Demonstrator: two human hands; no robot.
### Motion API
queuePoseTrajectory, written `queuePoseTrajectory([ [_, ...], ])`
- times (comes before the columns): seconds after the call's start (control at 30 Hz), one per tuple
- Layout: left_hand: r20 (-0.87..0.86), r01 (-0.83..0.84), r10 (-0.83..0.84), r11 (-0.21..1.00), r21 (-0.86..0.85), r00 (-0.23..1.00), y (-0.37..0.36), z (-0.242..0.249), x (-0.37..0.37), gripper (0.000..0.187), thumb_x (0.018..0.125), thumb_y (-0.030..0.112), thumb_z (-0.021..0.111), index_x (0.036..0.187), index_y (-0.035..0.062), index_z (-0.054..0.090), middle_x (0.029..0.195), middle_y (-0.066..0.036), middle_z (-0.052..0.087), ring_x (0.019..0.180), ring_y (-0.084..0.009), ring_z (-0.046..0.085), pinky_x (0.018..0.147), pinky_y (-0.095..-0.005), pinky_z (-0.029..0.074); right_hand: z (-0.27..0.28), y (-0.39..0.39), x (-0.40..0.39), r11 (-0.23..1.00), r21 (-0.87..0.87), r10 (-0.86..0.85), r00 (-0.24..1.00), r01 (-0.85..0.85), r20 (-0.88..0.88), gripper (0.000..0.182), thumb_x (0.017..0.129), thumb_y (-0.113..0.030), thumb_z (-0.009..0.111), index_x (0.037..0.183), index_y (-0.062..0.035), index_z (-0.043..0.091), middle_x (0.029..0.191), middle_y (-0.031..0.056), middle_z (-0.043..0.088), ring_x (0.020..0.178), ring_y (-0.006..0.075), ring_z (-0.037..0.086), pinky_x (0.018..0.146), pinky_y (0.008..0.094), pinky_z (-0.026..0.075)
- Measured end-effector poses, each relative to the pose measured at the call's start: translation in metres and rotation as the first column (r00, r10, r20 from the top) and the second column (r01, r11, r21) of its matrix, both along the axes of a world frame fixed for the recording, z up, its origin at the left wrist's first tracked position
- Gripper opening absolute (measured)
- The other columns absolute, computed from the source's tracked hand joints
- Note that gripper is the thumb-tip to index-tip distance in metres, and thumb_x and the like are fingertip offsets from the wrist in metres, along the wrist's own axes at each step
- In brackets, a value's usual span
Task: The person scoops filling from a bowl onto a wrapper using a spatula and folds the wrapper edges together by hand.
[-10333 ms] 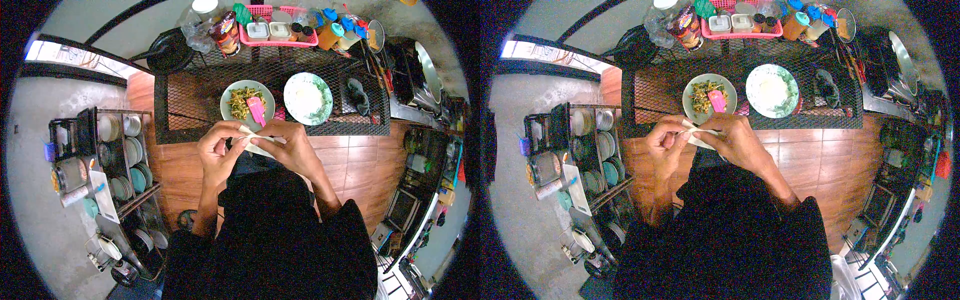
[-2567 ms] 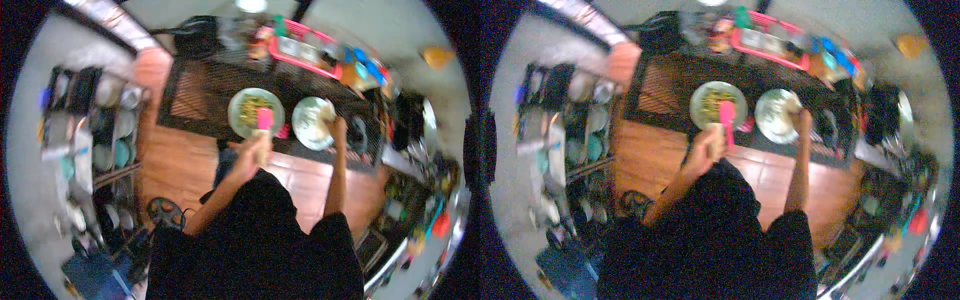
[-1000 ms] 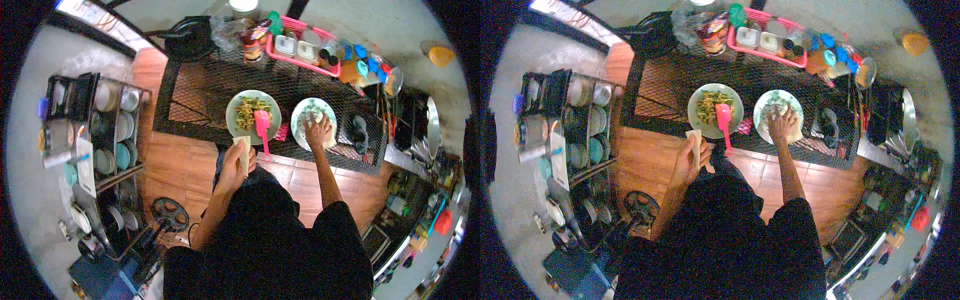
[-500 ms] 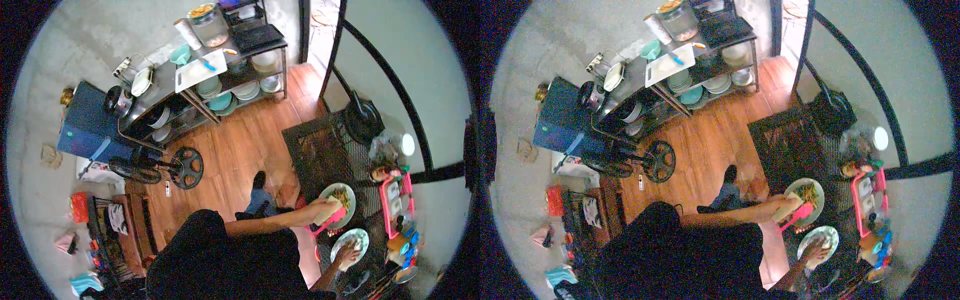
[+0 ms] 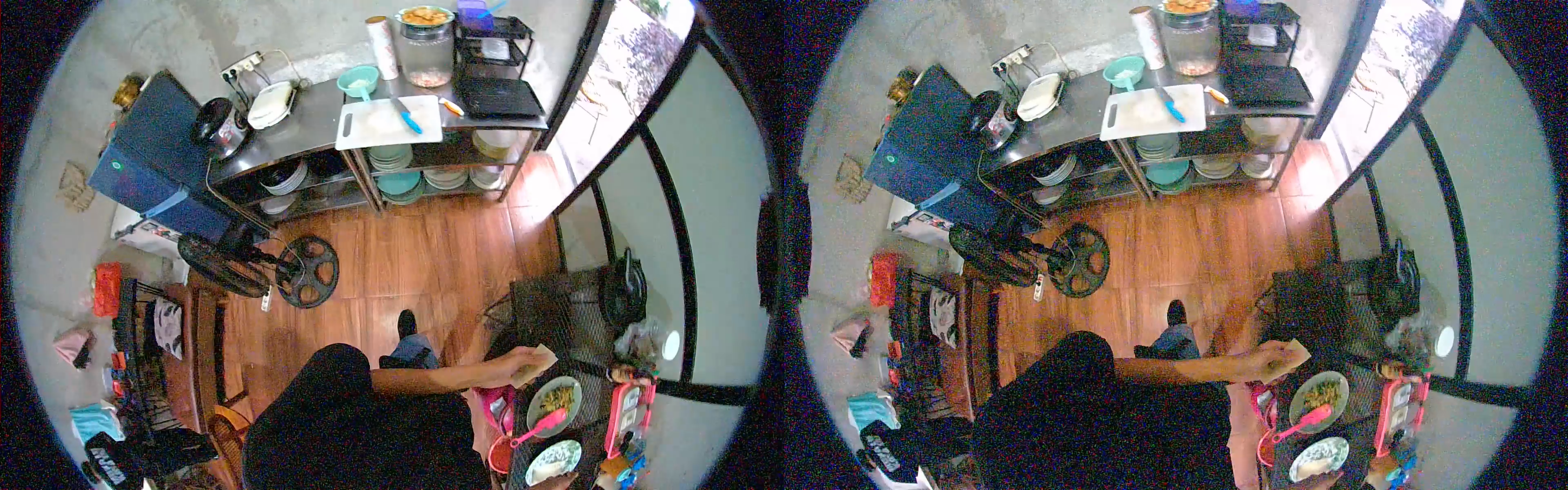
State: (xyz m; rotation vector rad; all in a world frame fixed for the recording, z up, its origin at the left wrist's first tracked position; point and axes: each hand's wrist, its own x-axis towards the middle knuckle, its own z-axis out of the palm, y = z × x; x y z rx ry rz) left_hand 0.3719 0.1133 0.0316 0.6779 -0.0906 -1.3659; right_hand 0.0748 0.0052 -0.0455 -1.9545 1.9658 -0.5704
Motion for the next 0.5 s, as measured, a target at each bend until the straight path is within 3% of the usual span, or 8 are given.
queuePoseTrajectory([
  [0.17,-0.023,-0.076,0.073,0.981,-0.176,0.997,0.052,0.006,0.089,0.029,0.085,0.038,0.061,0.092,0.0117,0.053,0.069,0.003,0.054,0.053,-0.0063,0.050,0.041,-0.0210,0.040,-0.008,-0.080,-0.038,0.983,-0.165,0.114,0.967,-0.078,0.227,0.051,0.090,-0.038,0.048,0.128,-0.0037,0.049,0.123,0.0146,0.054,0.109,0.0246,0.053,0.084,0.0419,0.047],
  [0.27,-0.007,-0.189,0.189,0.980,-0.054,0.982,0.074,0.008,0.130,0.031,0.085,0.040,0.061,0.095,0.0117,0.054,0.070,0.003,0.055,0.053,-0.0075,0.052,0.040,-0.0214,0.040,0.079,0.010,0.119,0.988,-0.063,0.144,0.985,-0.138,0.096,0.046,0.091,-0.024,0.048,0.127,0.0045,0.047,0.118,0.0164,0.057,0.107,0.0243,0.054,0.090,0.0366,0.043],
  [0.33,-0.007,-0.266,0.266,0.962,0.061,0.964,0.092,0.014,0.158,0.030,0.086,0.039,0.060,0.098,0.0127,0.054,0.072,0.001,0.058,0.055,-0.0089,0.055,0.039,-0.0226,0.042,0.061,0.020,0.182,0.867,-0.281,0.481,0.839,-0.412,0.254,0.041,0.090,-0.018,0.050,0.124,0.0059,0.048,0.113,0.0126,0.060,0.102,0.0219,0.056,0.092,0.0304,0.041],
  [0.37,-0.092,-0.313,0.316,0.949,0.044,0.944,0.091,0.005,0.167,0.029,0.087,0.037,0.058,0.101,0.0115,0.055,0.076,-0.001,0.060,0.057,-0.0107,0.057,0.042,-0.0239,0.045,0.054,0.028,0.219,0.908,-0.079,0.337,0.604,-0.412,0.722,0.036,0.090,-0.015,0.051,0.120,0.0040,0.052,0.114,0.0105,0.059,0.102,0.0170,0.054,0.087,0.0250,0.042],
  [0.4,-0.024,-0.380,0.385,0.918,0.113,0.923,0.103,0.019,0.177,0.031,0.088,0.037,0.057,0.104,0.0105,0.054,0.078,-0.002,0.061,0.059,-0.0118,0.058,0.045,-0.0245,0.047,0.100,0.060,0.292,0.892,0.345,-0.211,0.404,-0.293,0.890,0.030,0.085,-0.012,0.055,0.111,0.0032,0.058,0.108,0.0120,0.061,0.095,0.0207,0.059,0.087,0.0311,0.045],
  [0.43,0.041,-0.432,0.432,0.885,0.173,0.901,0.119,0.035,0.189,0.033,0.089,0.038,0.056,0.106,0.0095,0.054,0.080,-0.003,0.062,0.061,-0.0129,0.059,0.048,-0.0252,0.048,0.107,0.068,0.326,0.862,0.330,-0.051,0.581,-0.385,0.812,0.024,0.086,-0.011,0.055,0.105,0.0019,0.062,0.100,0.0098,0.065,0.089,0.0183,0.060,0.084,0.0297,0.046],
  [0.47,-0.057,-0.371,0.371,0.929,0.017,0.927,0.130,0.023,0.204,0.032,0.090,0.039,0.053,0.101,0.0095,0.055,0.082,-0.003,0.061,0.066,-0.0134,0.059,0.053,-0.0261,0.049,0.111,0.084,0.356,0.749,0.041,0.541,0.647,-0.661,0.537,0.030,0.088,-0.011,0.054,0.113,0.0061,0.056,0.101,0.0093,0.061,0.090,0.0142,0.056,0.078,0.0258,0.046],
  [0.5,-0.149,-0.317,0.296,0.937,-0.146,0.943,0.138,0.009,0.218,0.032,0.092,0.041,0.050,0.096,0.0095,0.057,0.084,-0.003,0.059,0.070,-0.0139,0.058,0.058,-0.0270,0.049,0.136,0.112,0.397,0.783,0.192,0.158,0.488,-0.592,0.859,0.028,0.090,-0.009,0.054,0.112,0.0071,0.057,0.098,0.0089,0.061,0.086,0.0140,0.056,0.078,0.0255,0.046],
])
